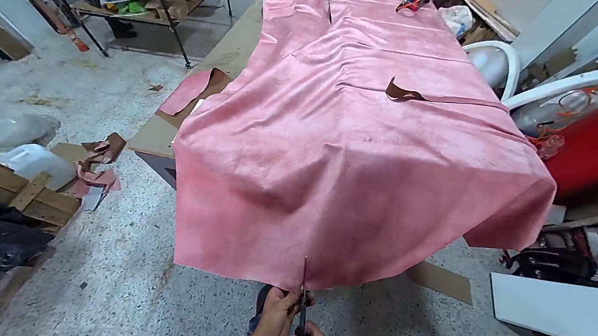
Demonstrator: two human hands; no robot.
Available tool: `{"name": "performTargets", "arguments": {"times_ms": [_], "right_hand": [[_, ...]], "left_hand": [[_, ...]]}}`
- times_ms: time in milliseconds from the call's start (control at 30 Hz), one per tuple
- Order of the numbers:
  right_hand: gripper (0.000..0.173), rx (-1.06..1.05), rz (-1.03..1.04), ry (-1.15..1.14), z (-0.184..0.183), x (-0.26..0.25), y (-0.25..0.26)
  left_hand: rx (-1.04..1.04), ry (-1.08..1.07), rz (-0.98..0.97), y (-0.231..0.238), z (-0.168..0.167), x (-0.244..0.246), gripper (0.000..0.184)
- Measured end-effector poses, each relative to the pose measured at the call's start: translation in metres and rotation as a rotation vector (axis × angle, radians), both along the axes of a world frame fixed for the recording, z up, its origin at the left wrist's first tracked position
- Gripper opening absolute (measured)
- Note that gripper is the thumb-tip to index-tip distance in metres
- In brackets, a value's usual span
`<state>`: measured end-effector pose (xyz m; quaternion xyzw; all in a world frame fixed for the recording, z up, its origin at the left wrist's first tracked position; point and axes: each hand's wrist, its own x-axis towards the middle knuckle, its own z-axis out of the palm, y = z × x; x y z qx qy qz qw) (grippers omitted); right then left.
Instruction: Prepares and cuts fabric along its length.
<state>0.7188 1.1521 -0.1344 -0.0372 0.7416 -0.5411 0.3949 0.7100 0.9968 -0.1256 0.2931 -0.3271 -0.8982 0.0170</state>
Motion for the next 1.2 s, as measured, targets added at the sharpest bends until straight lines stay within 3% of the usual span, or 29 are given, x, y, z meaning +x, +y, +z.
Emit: {"name": "performTargets", "arguments": {"times_ms": [167,333,533,700,800,967,1200], "right_hand": [[0.041,-0.005,-0.07,-0.009,0.026,0.009,-0.002],[0.042,-0.012,-0.094,0.014,0.026,-0.022,-0.016],[0.03,0.1,-0.152,0.061,0.031,-0.042,-0.039],[0.033,0.071,-0.175,0.082,0.033,-0.082,-0.059],[0.034,0.13,-0.18,0.132,0.033,-0.089,-0.067],[0.031,0.112,-0.261,0.089,0.04,-0.105,-0.083],[0.037,0.072,-0.258,0.063,0.058,-0.142,-0.093]], "left_hand": [[0.202,0.143,0.043,-0.008,0.005,-0.003,0.026],[-0.029,0.226,-0.011,-0.01,-0.008,-0.006,0.038],[-0.146,0.183,-0.034,-0.014,-0.024,-0.007,0.043],[-0.156,0.122,0.01,-0.017,-0.026,-0.016,0.039],[-0.144,0.12,-0.015,-0.022,-0.035,-0.018,0.046],[-0.116,0.1,-0.046,-0.023,-0.049,-0.018,0.029],[-0.039,0.089,-0.058,-0.032,-0.057,-0.013,0.042]]}}
